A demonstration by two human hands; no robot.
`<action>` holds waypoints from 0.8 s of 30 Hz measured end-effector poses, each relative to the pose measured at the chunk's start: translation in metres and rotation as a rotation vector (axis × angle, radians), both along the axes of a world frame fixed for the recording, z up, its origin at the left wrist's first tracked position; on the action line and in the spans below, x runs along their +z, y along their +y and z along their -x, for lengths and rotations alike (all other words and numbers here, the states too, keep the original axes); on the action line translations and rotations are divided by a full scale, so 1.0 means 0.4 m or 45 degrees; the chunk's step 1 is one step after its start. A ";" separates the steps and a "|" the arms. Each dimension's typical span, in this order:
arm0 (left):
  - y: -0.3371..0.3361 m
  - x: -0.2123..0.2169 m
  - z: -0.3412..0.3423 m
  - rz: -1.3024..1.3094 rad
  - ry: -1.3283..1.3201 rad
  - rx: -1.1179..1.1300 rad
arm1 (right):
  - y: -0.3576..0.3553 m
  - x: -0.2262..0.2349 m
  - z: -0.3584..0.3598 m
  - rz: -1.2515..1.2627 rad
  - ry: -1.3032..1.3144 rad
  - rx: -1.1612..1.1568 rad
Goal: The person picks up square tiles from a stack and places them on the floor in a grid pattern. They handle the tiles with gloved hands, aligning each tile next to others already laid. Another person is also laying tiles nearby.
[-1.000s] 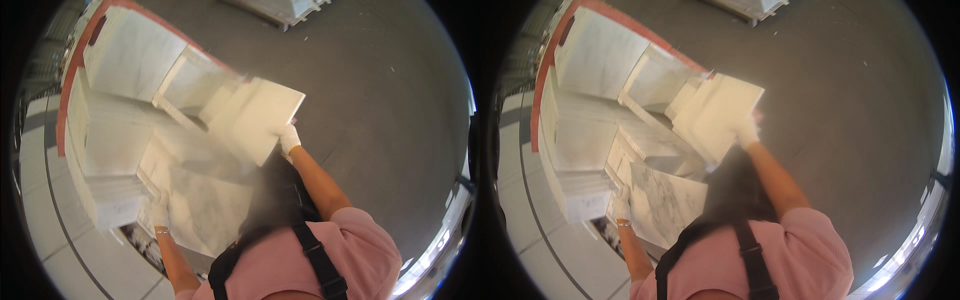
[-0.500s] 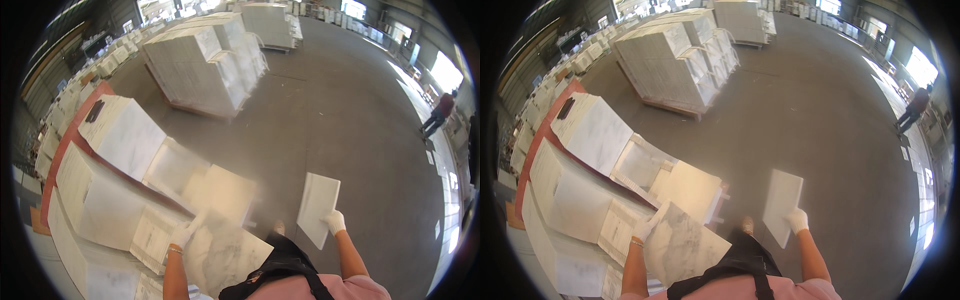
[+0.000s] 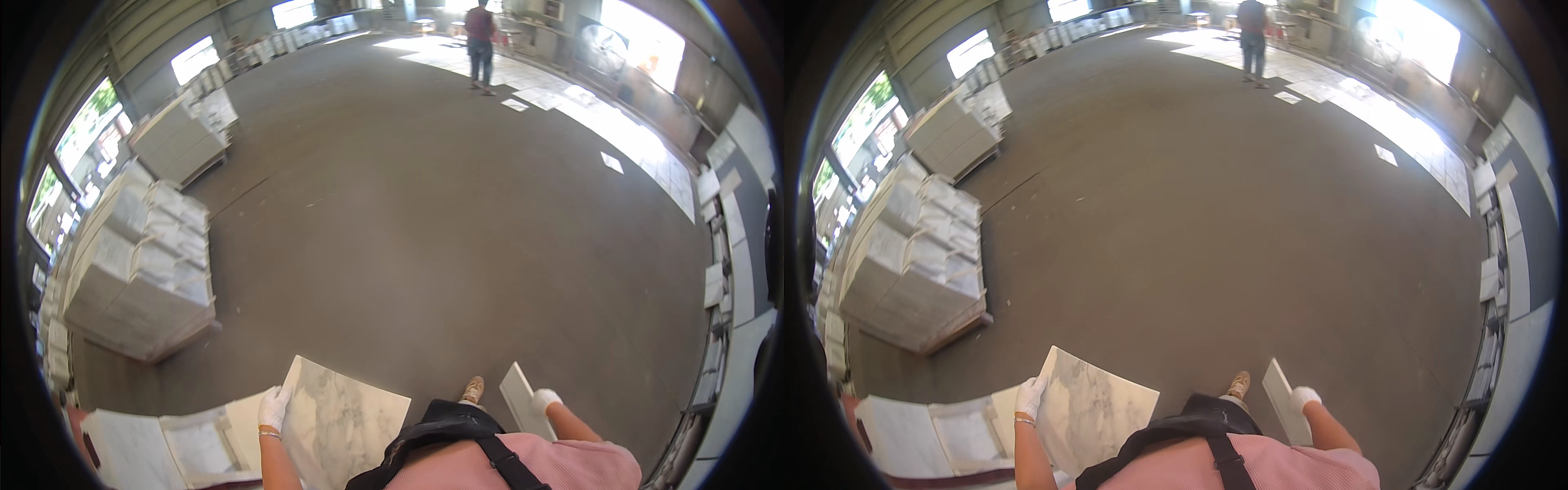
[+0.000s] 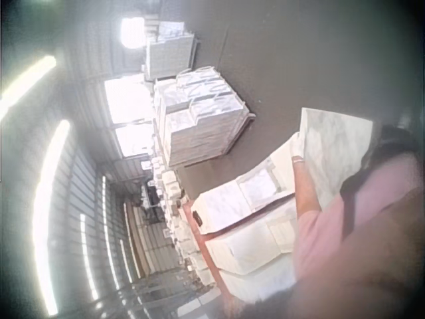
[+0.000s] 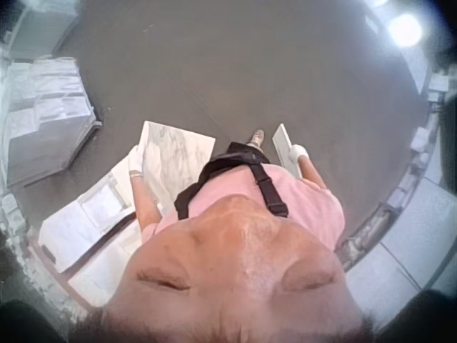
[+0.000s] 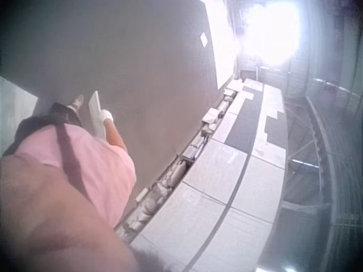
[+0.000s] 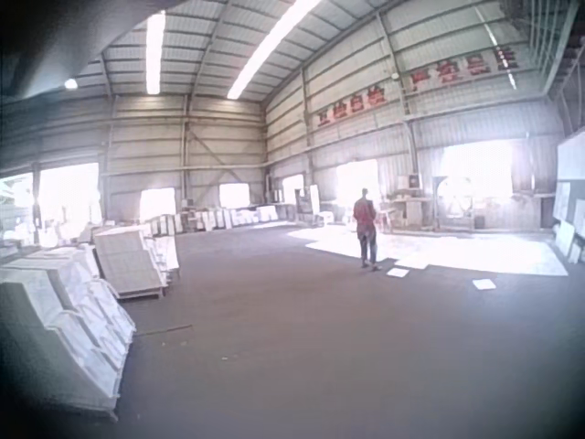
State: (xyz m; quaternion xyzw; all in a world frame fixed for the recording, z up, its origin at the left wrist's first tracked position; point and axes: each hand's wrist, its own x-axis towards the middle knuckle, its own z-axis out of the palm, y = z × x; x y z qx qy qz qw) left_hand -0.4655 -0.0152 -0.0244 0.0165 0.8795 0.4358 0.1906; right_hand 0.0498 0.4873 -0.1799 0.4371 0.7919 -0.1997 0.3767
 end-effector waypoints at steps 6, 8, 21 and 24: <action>0.606 -0.001 0.066 0.459 0.029 -0.465 | 0.090 -0.070 -0.271 0.336 -0.203 -0.420; 0.803 -0.012 0.078 0.515 0.039 -0.603 | 0.119 -0.075 -0.315 0.317 -0.196 -0.541; 1.731 -0.066 0.351 0.607 0.190 -1.239 | 0.334 -0.089 -0.150 0.049 0.065 -1.011; 1.999 -0.050 0.460 0.616 0.135 -1.344 | 0.421 -0.068 -0.043 -0.031 0.204 -1.155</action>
